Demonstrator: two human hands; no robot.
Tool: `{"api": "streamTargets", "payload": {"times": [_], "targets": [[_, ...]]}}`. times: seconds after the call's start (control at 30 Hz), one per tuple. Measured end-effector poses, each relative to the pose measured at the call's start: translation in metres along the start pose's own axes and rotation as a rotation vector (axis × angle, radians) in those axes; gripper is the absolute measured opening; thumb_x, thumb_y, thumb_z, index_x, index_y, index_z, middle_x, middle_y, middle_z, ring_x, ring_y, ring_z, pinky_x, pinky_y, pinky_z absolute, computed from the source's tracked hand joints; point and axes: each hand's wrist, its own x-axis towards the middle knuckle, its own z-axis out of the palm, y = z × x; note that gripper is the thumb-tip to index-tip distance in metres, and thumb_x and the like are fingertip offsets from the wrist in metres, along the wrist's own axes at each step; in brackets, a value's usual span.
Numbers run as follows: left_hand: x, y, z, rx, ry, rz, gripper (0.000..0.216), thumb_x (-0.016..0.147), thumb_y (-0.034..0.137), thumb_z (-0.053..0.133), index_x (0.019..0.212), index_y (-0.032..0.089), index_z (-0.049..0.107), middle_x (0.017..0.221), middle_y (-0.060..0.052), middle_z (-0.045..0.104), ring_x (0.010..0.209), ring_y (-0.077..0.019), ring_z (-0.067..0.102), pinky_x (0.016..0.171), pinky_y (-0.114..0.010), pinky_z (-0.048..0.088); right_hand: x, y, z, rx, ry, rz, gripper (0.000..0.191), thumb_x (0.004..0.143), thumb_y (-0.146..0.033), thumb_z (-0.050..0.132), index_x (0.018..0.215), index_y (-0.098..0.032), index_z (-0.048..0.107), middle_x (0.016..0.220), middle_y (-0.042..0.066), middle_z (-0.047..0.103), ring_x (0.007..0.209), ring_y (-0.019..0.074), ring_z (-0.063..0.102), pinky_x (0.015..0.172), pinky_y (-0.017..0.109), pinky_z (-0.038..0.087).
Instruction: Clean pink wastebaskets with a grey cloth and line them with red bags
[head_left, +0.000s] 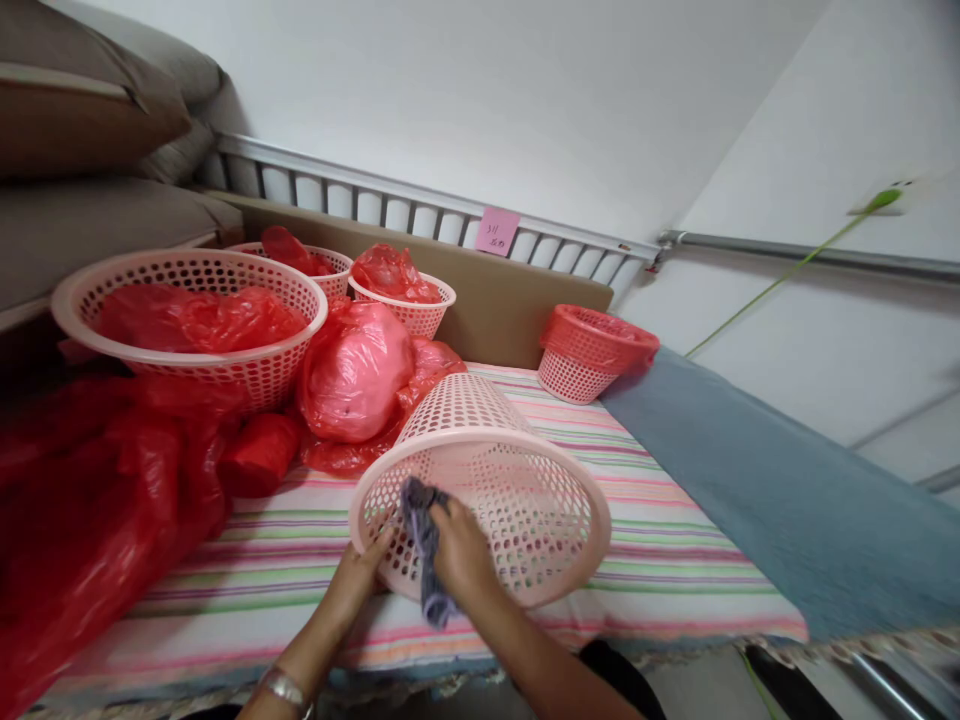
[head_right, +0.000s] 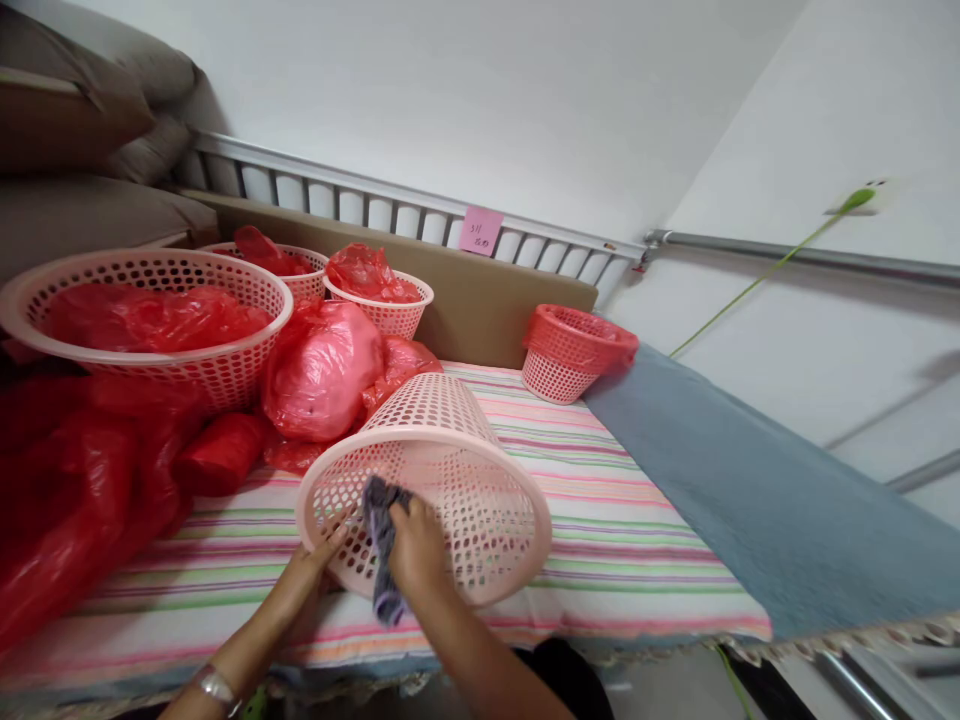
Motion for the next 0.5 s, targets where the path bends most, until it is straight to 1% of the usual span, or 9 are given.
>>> {"api": "streamTargets", "payload": {"times": [0.07,0.13,0.17,0.23,0.27,0.33,0.4,0.5], "targets": [[-0.004,0.001,0.003,-0.002,-0.003,0.034,0.065,0.066,0.042,0.078,0.123,0.017,0.058,0.123,-0.015,0.066,0.12,-0.0348,0.055,0.103,-0.05,0.04,-0.039,-0.008,0.0,0.03,-0.04,-0.038,0.038,0.074,-0.008,0.047,0.103,-0.025,0.063,0.11,0.008,0.058,0.103,0.0247,0.052,0.088,0.032,0.04],[-0.007,-0.001,0.005,0.004,-0.019,0.07,0.056,0.069,0.04,0.076,0.118,0.017,0.062,0.129,-0.013,0.062,0.127,-0.0308,0.049,0.108,-0.044,0.036,-0.066,-0.012,0.0,0.059,-0.056,-0.038,0.039,0.07,-0.006,0.047,0.099,-0.026,0.063,0.109,0.007,0.057,0.104,0.0253,0.051,0.088,0.033,0.04],[-0.007,-0.004,0.006,0.001,-0.031,0.074,0.056,0.069,0.039,0.076,0.118,0.016,0.063,0.13,-0.013,0.061,0.129,-0.0298,0.046,0.109,-0.042,0.035,-0.073,-0.012,-0.001,0.07,-0.054,-0.021,0.041,0.069,-0.005,0.047,0.1,-0.026,0.063,0.11,0.007,0.057,0.105,0.0252,0.051,0.088,0.033,0.04],[-0.007,-0.009,0.008,-0.023,-0.05,0.049,0.06,0.068,0.04,0.078,0.121,0.017,0.061,0.131,-0.013,0.061,0.13,-0.0297,0.046,0.109,-0.042,0.035,-0.073,-0.012,-0.003,0.074,-0.041,0.04,0.046,0.069,-0.004,0.047,0.105,-0.027,0.062,0.111,0.007,0.056,0.105,0.0247,0.052,0.088,0.032,0.041],[-0.007,-0.012,0.009,-0.037,-0.055,0.031,0.063,0.067,0.04,0.078,0.123,0.017,0.06,0.131,-0.013,0.061,0.129,-0.0302,0.047,0.108,-0.043,0.036,-0.065,-0.011,-0.004,0.067,-0.034,0.076,0.048,0.07,-0.004,0.046,0.109,-0.027,0.06,0.111,0.007,0.056,0.104,0.0244,0.052,0.087,0.032,0.041],[-0.006,-0.016,0.011,-0.075,-0.065,0.018,0.066,0.067,0.04,0.078,0.126,0.018,0.057,0.13,-0.013,0.061,0.125,-0.0318,0.05,0.105,-0.044,0.039,-0.04,-0.01,-0.006,0.041,-0.004,0.145,0.049,0.073,-0.005,0.045,0.117,-0.025,0.057,0.111,0.009,0.056,0.103,0.0245,0.053,0.085,0.031,0.042],[-0.007,-0.018,0.013,-0.113,-0.065,0.015,0.07,0.067,0.038,0.078,0.129,0.018,0.054,0.129,-0.014,0.062,0.123,-0.0332,0.053,0.102,-0.046,0.042,-0.007,-0.008,-0.006,0.006,0.033,0.192,0.046,0.078,-0.007,0.044,0.12,-0.022,0.056,0.109,0.011,0.057,0.101,0.0248,0.055,0.084,0.031,0.041],[-0.01,-0.018,0.016,-0.125,-0.031,-0.018,0.075,0.068,0.036,0.077,0.135,0.018,0.048,0.131,-0.015,0.06,0.123,-0.034,0.052,0.101,-0.048,0.043,0.047,-0.001,-0.004,-0.046,0.065,0.22,0.041,0.084,-0.012,0.043,0.122,-0.02,0.056,0.108,0.013,0.058,0.094,0.0244,0.056,0.082,0.032,0.041]]}}
